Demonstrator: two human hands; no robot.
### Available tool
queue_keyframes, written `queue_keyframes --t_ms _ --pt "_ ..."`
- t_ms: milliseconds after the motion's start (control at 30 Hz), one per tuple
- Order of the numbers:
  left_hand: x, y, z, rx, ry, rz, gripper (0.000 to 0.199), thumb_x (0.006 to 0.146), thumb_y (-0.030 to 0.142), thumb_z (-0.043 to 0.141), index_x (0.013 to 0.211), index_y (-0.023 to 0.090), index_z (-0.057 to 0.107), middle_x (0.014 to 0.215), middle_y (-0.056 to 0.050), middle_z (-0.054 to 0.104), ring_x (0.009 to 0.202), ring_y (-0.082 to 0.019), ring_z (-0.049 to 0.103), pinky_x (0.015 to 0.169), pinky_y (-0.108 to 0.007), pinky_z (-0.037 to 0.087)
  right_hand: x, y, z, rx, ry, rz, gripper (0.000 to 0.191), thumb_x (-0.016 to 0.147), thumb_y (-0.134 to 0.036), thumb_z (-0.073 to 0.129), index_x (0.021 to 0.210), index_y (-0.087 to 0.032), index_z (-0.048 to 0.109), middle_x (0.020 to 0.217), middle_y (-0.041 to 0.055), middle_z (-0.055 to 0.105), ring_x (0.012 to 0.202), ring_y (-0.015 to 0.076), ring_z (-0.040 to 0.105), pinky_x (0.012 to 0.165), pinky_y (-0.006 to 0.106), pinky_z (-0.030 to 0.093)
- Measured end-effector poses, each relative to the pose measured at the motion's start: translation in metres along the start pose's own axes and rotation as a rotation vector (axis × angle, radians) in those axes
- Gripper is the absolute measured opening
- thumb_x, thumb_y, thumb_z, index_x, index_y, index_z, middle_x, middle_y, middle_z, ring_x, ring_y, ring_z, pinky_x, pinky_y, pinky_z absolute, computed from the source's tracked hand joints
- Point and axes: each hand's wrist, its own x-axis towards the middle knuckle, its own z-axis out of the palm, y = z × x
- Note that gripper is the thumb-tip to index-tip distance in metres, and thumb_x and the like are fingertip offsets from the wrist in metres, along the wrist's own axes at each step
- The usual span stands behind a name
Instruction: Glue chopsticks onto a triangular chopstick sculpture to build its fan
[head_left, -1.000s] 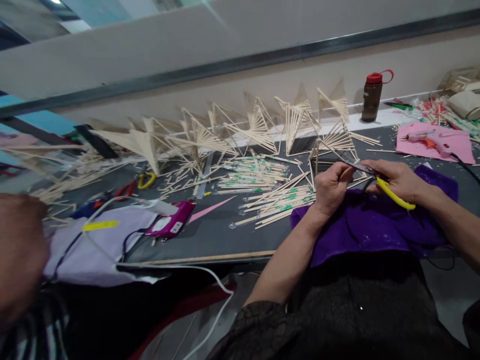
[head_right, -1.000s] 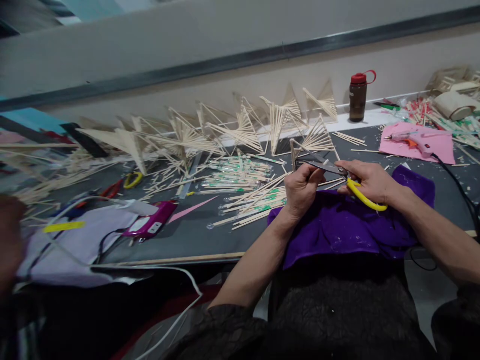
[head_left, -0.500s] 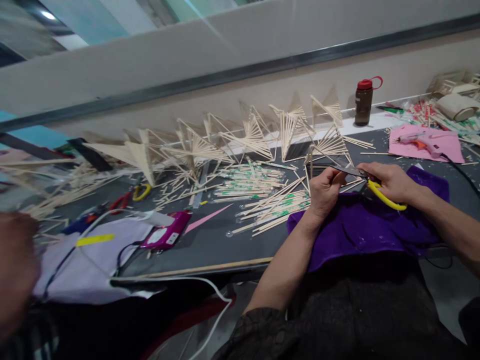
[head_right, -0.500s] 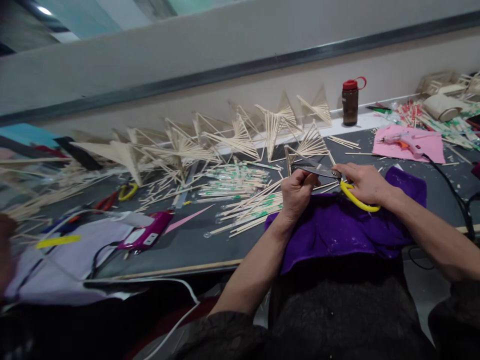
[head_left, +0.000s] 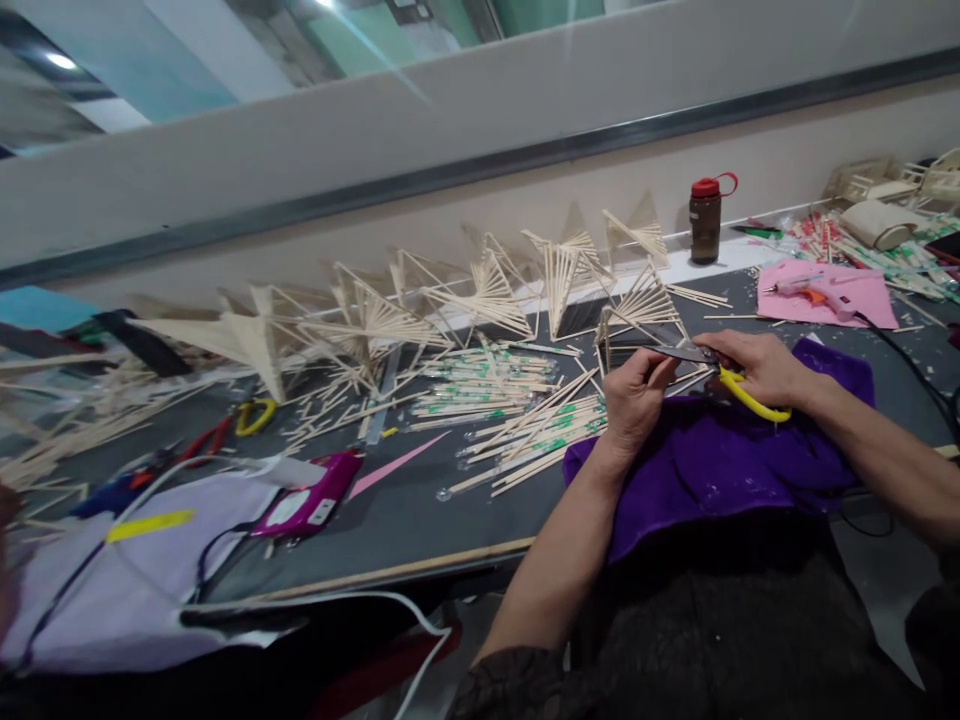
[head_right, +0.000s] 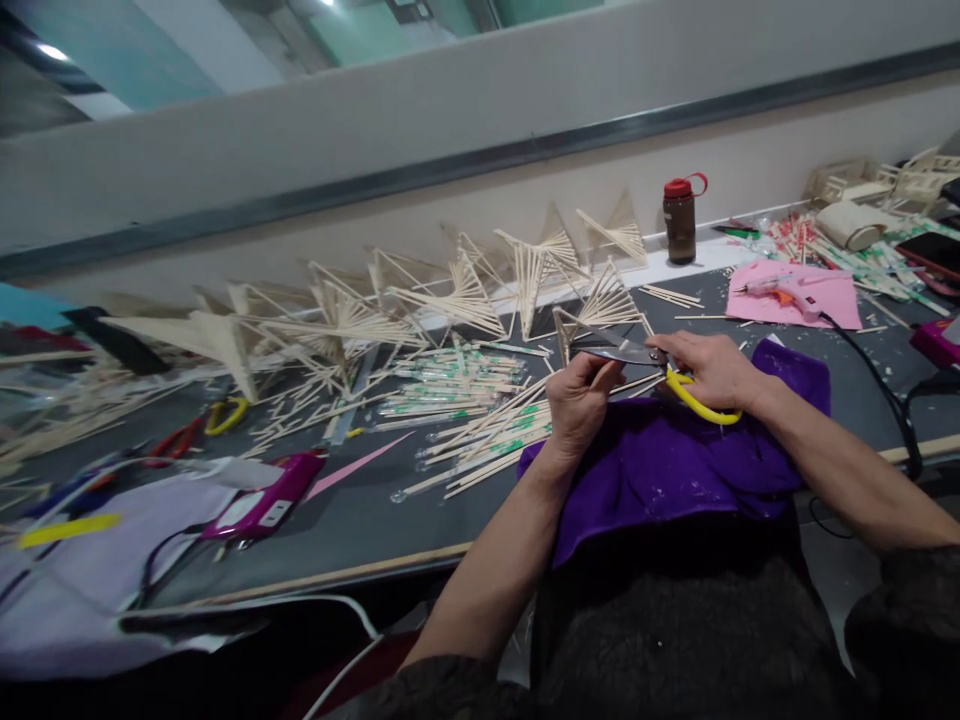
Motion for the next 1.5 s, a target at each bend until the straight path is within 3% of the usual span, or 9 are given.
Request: queue_keyframes --t_ms 267,633,933,1033,1167,1367,1500 --pt "0.000 0.006 -0.005 0.066 -0.019 0.043 0.024 0.087 0.040 0.061 0.076 0.021 0.069 0.062 0.001 0.069 0.053 -0.011 0.062 0.056 -0.021 0.045 0.001 -0.005 -0.003 0.032 -0.057 0.059 0.061 0.080 -0.046 0.065 0.133 -0.018 0.051 0.107 0.0101 0.065 0.085 0.0210 0.061 0.073 0.031 0.045" --pt "0.000 0.008 -0.007 0.177 -0.068 0.089 0.037 0.091 0.041 0.051 0.065 0.021 0.066 0.059 0.000 0.067 0.052 -0.011 0.059 0.058 -0.021 0.044 0.004 -0.011 -0.006 0.097 -0.087 0.088 0.067 0.079 -0.048 0.068 0.138 -0.025 0.046 0.107 0.0069 0.062 0.091 0.0216 0.060 0.075 0.032 0.045" --pt "-0.002 0.006 -0.005 0.173 -0.073 0.103 0.039 0.093 0.042 0.049 0.064 0.020 0.064 0.056 0.000 0.065 0.051 -0.011 0.058 0.057 -0.021 0.042 0.003 -0.013 -0.001 0.148 -0.077 0.108 0.054 0.080 -0.042 0.066 0.128 -0.021 0.052 0.106 0.0076 0.065 0.088 0.0209 0.061 0.075 0.031 0.045" --pt "-0.002 0.004 -0.004 0.173 -0.070 0.073 0.039 0.093 0.041 0.049 0.063 0.021 0.064 0.055 0.001 0.064 0.051 -0.011 0.058 0.057 -0.021 0.042 0.003 -0.014 0.003 0.128 -0.053 0.105 0.043 0.080 -0.032 0.061 0.122 -0.022 0.055 0.106 0.0063 0.066 0.092 0.0209 0.061 0.078 0.030 0.044" --pt "-0.003 0.001 -0.003 0.142 -0.065 0.047 0.039 0.092 0.040 0.049 0.061 0.020 0.063 0.057 0.001 0.064 0.051 -0.011 0.057 0.057 -0.022 0.041 0.003 -0.014 0.006 0.072 -0.053 0.120 0.044 0.075 -0.020 0.058 0.119 -0.021 0.056 0.106 0.0060 0.067 0.089 0.0196 0.062 0.076 0.027 0.043" --pt "-0.001 -0.002 -0.001 0.109 -0.078 0.012 0.036 0.090 0.034 0.050 0.059 0.020 0.061 0.058 0.000 0.065 0.051 -0.011 0.058 0.056 -0.021 0.043 0.003 -0.013 0.008 -0.017 -0.055 0.151 0.043 0.073 -0.019 0.056 0.116 -0.019 0.058 0.105 0.0072 0.068 0.081 0.0185 0.061 0.072 0.026 0.042" --pt "0.002 0.000 0.000 0.045 -0.033 -0.070 0.019 0.083 0.033 0.059 0.070 0.019 0.063 0.061 0.001 0.067 0.053 -0.011 0.060 0.054 -0.021 0.043 0.004 -0.013 0.008 -0.048 -0.036 0.157 0.042 0.073 -0.021 0.057 0.115 -0.020 0.059 0.107 0.0062 0.069 0.080 0.0182 0.061 0.072 0.026 0.042"
